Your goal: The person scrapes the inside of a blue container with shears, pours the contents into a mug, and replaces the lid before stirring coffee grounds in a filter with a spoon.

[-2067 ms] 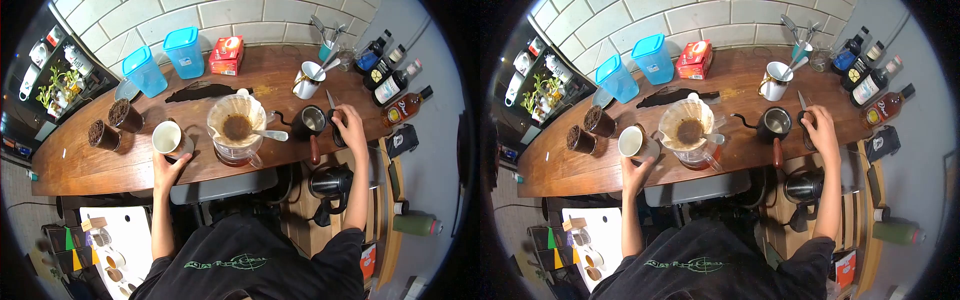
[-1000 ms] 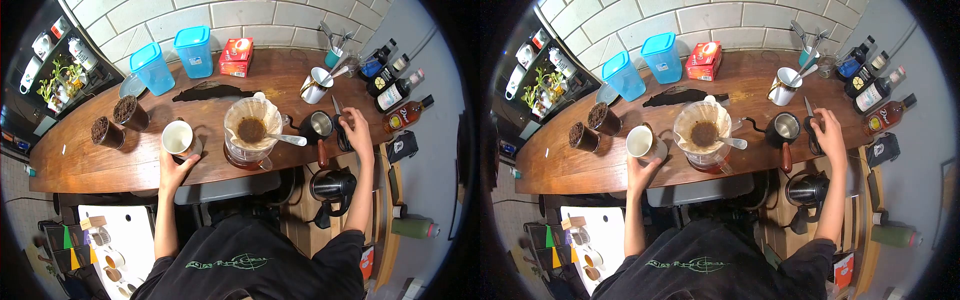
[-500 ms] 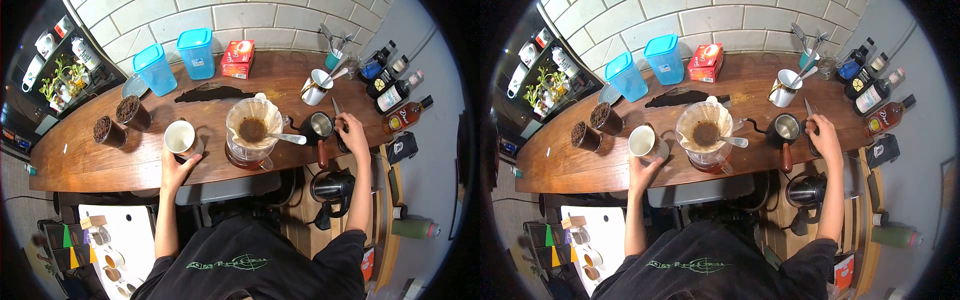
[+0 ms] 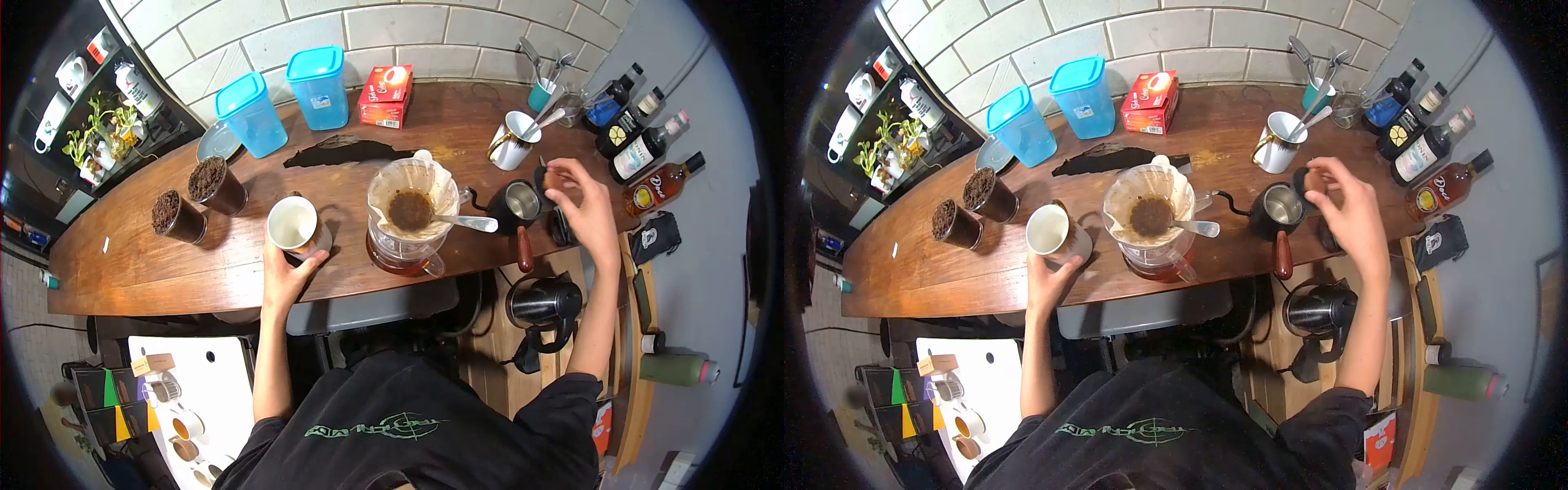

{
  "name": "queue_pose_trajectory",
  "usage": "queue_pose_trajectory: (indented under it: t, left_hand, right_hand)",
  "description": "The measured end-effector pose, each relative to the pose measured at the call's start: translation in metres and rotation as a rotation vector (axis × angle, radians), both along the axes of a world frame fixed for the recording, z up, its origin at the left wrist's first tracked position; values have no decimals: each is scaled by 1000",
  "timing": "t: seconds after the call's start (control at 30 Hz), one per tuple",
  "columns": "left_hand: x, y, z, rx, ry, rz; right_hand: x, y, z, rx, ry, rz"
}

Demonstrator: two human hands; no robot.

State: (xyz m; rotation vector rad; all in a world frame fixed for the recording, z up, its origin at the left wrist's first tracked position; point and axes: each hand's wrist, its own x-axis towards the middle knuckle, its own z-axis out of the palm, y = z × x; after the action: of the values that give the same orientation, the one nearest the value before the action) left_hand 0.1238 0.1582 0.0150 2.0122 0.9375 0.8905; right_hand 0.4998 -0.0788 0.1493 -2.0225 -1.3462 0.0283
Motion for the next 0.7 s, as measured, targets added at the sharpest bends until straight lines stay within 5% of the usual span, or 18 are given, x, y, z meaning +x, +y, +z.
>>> queue_pose_trajectory:
  t: [0.47, 0.7]
  left_hand:
    - [0, 2, 4, -2, -24, -18]
    - [-1, 2, 8, -30, -101, -19]
  right_hand:
    - [-28, 12, -8, -165, 41, 52]
    - [-49, -13, -1, 171, -184, -170]
